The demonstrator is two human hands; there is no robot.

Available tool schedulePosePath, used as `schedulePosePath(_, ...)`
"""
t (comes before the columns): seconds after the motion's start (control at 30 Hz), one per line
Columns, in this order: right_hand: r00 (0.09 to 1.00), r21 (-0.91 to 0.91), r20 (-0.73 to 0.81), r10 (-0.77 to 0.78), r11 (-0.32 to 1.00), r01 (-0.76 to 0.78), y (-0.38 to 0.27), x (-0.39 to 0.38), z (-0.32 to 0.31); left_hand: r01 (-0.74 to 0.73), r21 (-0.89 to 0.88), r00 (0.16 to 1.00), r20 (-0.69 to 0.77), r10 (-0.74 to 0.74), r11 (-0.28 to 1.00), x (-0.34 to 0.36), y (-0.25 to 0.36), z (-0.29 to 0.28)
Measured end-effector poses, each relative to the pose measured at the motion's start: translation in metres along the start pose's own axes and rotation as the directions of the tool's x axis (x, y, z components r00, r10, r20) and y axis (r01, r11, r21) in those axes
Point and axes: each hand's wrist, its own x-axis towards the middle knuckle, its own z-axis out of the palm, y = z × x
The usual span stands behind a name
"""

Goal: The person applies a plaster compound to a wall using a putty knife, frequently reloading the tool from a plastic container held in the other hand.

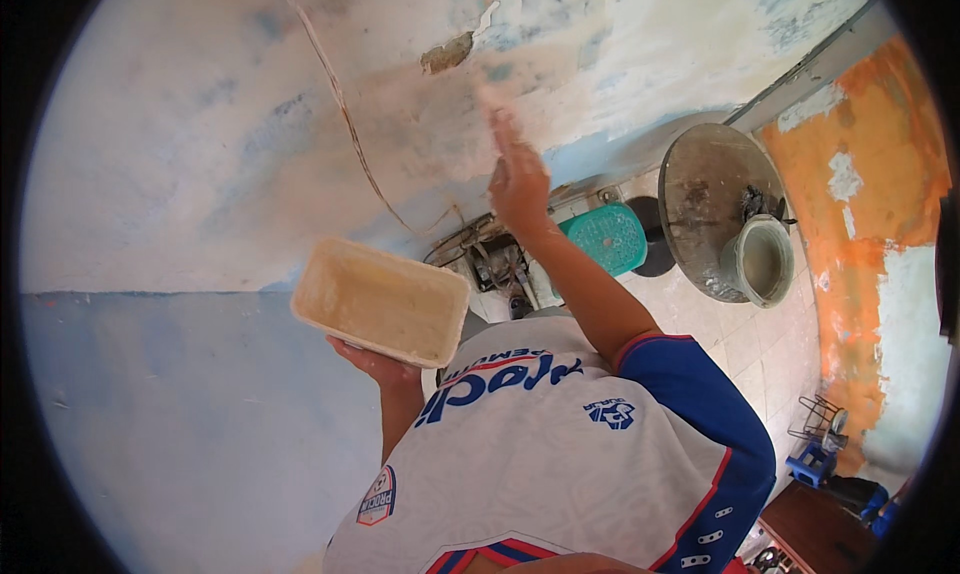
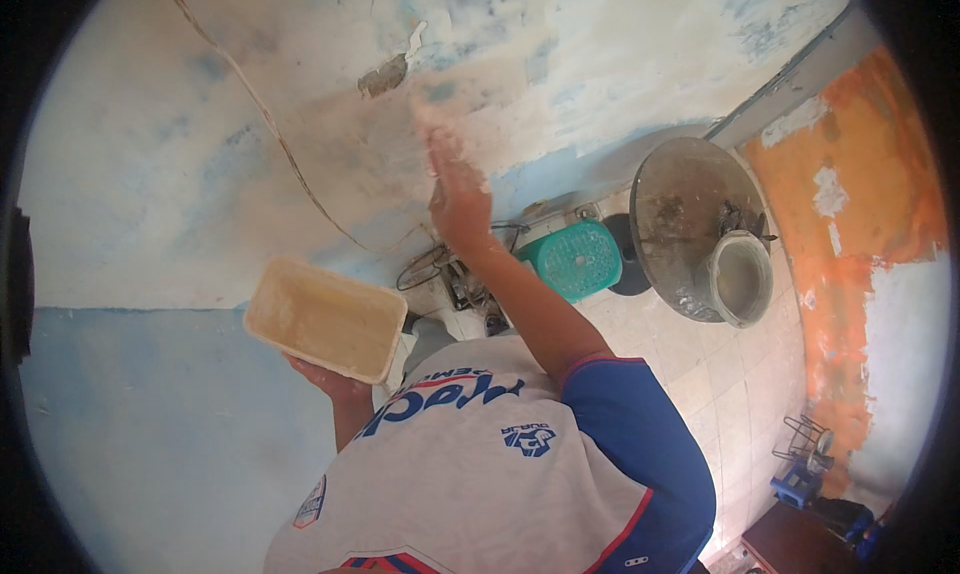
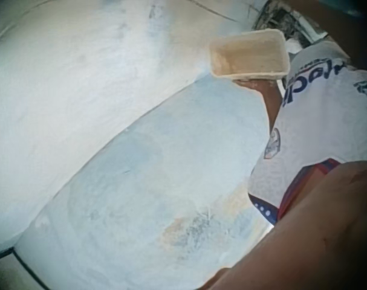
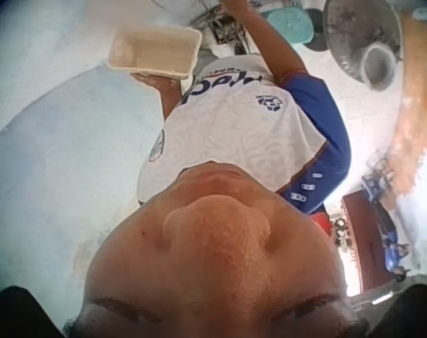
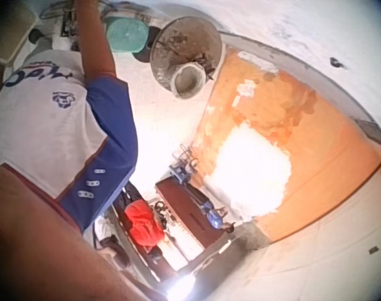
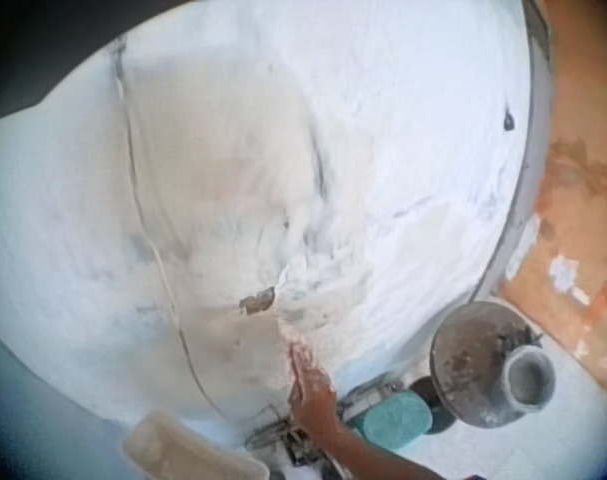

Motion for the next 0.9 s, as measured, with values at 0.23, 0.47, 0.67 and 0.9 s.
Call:
schedulePosePath(0.23,0.983,-0.339,-0.182,-0.006,0.939,-0.057,0.016,0.057,0.035,0.06,0.034,0.995,-0.087,-0.057,0.998,-0.003,-0.005,-0.007)
schedulePosePath(0.47,1.0,-0.024,-0.003,0.023,0.999,-0.023,0.009,-0.003,-0.018,0.012,-0.075,0.997,0.07,-0.006,0.997,-0.009,-0.001,-0.02)
schedulePosePath(0.67,0.902,-0.117,-0.382,0.199,0.958,-0.261,0.088,0.09,-0.036,0.022,-0.027,0.999,-0.042,-0.023,0.999,-0.01,-0.003,-0.032)
schedulePosePath(0.9,0.996,-0.042,0.09,-0.006,0.999,0.009,0.018,-0.04,0.024,0.03,-0.055,0.999,-0.025,-0.032,0.998,-0.006,-0.008,-0.023)
